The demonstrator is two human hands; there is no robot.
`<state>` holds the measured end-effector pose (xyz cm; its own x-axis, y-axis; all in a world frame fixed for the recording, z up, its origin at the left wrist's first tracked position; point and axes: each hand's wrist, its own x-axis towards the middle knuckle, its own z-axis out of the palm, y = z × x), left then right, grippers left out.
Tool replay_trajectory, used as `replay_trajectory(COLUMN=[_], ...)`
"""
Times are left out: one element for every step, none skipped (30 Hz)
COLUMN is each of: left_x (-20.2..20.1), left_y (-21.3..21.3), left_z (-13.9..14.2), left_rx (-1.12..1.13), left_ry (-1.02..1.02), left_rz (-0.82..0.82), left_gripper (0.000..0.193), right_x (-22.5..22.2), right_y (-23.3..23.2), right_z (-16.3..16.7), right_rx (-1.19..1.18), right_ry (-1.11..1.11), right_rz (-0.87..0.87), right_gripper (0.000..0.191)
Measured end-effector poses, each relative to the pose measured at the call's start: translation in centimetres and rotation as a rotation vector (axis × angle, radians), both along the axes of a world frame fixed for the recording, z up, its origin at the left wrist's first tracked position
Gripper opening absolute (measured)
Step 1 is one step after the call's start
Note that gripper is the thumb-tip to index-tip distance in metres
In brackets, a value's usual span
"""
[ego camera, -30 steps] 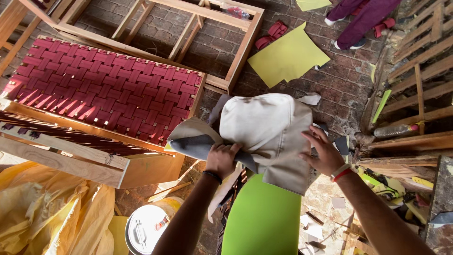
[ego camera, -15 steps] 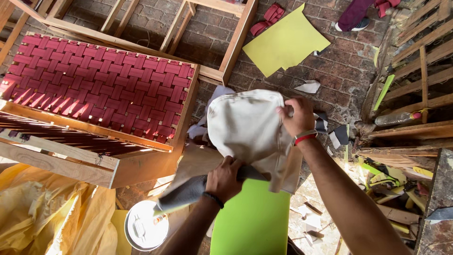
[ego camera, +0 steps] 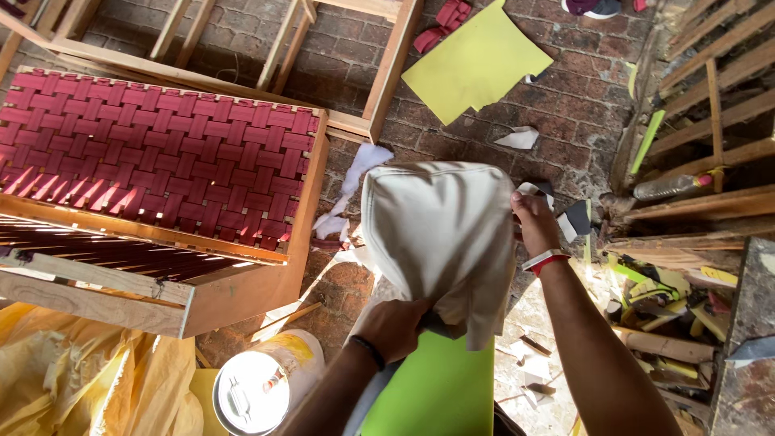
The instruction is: The person staples fabric onto a foam cushion using a pneumatic staple gun, trims excess fabric with scissors, and places the cushion on a sofa. They then pick up a foam block and a fabric cover, and fit the cover over the foam block.
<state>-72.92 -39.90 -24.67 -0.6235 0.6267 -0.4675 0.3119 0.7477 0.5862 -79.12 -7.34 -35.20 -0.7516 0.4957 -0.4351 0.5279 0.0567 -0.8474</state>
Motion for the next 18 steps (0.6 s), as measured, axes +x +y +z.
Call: replay_trajectory(left_x=[-0.2,-0.5,-0.6,-0.7,-0.8,-0.9,-1.0,-1.3,-1.4,-1.5,-1.6,-1.8,-1.8,-1.8,-1.8,-1.8,-1.5,-1.1], left_y=[-0.6,-1.0,-1.4,-1.5,-1.2,-0.6,0.2,1.5,3.1,4.5,5.8,7.1,8.1,8.7,9.2,9.5,9.6,9.5], left_z=[0.3,0.7,1.1,1.4,1.7,1.9,2.0,1.9,1.8,1.6,1.5,1.3,1.1,0.9,0.6,0.3,-0.1,-0.6], left_rx=[0.003,-0.005,-0.015,-0.025,0.023,0.070,0.116,0.144,0.170,0.197,0.175,0.152,0.128,0.125,0.121,0.117,0.138,0.158], left_ry=[0.003,-0.002,-0.009,-0.015,-0.044,-0.071,-0.099,-0.138,-0.179,-0.219,-0.130,-0.040,0.049,0.046,0.043,0.042,0.084,0.126], left_rz=[-0.057,-0.060,-0.064,-0.073,-0.068,-0.065,-0.062,0.002,0.065,0.126,0.083,0.042,0.003,-0.011,-0.030,-0.050,-0.072,-0.091], left_gripper=[0.032,0.034,0.037,0.039,0.052,0.066,0.080,0.079,0.079,0.078,0.079,0.080,0.081,0.076,0.072,0.069,0.066,0.064], right_x=[0.5,0.8,1.1,1.4,1.5,1.6,1.4,0.9,0.7,0.7,0.5,0.5,1.1,2.0,3.1,4.4,6.0,7.4], right_y=[0.0,0.0,0.2,0.2,0.1,0.1,0.0,-0.3,-0.2,0.1,0.4,0.8,1.6,2.5,3.0,2.9,2.5,2.0], right_z=[-0.1,-0.2,-0.5,-0.9,-1.6,-2.2,-3.0,-3.9,-4.5,-5.0,-4.9,-4.9,-5.1,-5.3,-5.2,-5.4,-5.7,-6.2], right_rx=[-0.140,-0.283,-0.428,-0.412,-0.395,-0.380,-0.357,-0.333,-0.309,-0.125,0.061,0.246,0.266,0.284,0.300,0.361,0.424,0.486], right_ry=[-0.026,-0.052,-0.078,-0.115,-0.148,-0.180,-0.099,-0.019,0.059,0.063,0.066,0.068,0.063,0.058,0.052,0.050,0.048,0.045], right_rz=[-0.035,-0.066,-0.100,-0.066,-0.033,-0.001,0.016,0.033,0.048,0.042,0.039,0.038,-0.025,-0.088,-0.155,-0.134,-0.110,-0.082], right_gripper=[0.053,0.059,0.066,0.060,0.054,0.049,0.044,0.040,0.036,0.033,0.030,0.027,0.026,0.025,0.026,0.024,0.022,0.020])
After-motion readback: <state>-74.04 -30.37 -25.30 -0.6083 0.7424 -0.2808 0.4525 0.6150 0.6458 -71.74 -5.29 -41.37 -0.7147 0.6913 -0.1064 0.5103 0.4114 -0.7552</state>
